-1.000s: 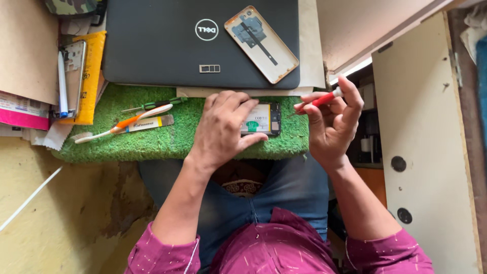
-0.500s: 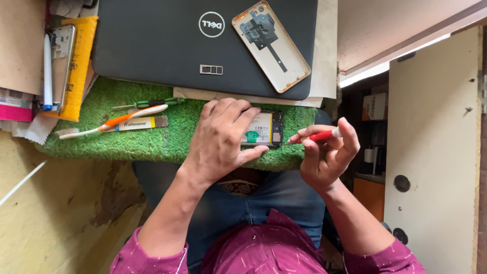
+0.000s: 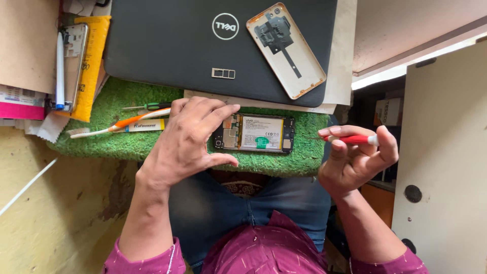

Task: The person removes the back cover of a smartphone, places it on a laptop, and uses a red-handled screwdriver to unscrew and manipulate internal components. The person continues to work on the phone's internals, adjusting parts and handling the device throughout the clip.

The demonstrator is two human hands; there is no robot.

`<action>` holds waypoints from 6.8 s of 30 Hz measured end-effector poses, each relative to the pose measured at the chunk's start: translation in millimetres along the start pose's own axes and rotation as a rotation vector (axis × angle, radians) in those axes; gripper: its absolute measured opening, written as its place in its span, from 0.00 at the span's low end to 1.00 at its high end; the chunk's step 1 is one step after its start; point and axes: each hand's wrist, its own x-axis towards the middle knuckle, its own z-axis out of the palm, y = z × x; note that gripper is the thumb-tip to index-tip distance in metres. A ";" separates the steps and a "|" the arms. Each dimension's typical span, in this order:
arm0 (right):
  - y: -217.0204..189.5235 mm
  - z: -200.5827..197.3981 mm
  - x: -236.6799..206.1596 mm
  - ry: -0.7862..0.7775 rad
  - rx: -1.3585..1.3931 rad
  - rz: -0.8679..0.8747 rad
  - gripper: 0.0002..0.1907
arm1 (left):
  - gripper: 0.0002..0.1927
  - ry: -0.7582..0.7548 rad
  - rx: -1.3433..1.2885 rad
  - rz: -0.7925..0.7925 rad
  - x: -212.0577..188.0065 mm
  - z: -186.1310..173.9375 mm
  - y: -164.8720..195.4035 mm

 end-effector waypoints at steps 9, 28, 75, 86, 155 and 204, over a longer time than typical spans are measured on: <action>0.7 2.8 -0.6 -0.153 -0.054 -0.097 0.31 | 0.44 0.052 -0.039 -0.039 -3.4 6.5 -3.8; 1.9 8.7 -5.4 -0.041 -0.023 -0.076 0.30 | 0.15 0.219 0.461 -0.453 -56.1 -71.0 -15.6; -36.9 -3.0 22.6 -0.226 -0.148 -0.294 0.21 | 0.15 0.193 -0.181 0.076 16.0 70.9 55.0; -53.6 -9.6 40.8 -0.437 -0.055 -0.155 0.12 | 0.15 0.195 -0.177 0.065 14.1 70.5 56.6; -91.9 -5.5 42.3 -0.402 -0.078 -0.024 0.12 | 0.08 0.208 -0.036 -0.003 -0.2 77.1 91.9; -85.2 -24.1 22.7 -0.195 -0.079 -0.080 0.14 | 0.04 0.224 0.028 0.018 2.3 82.5 111.2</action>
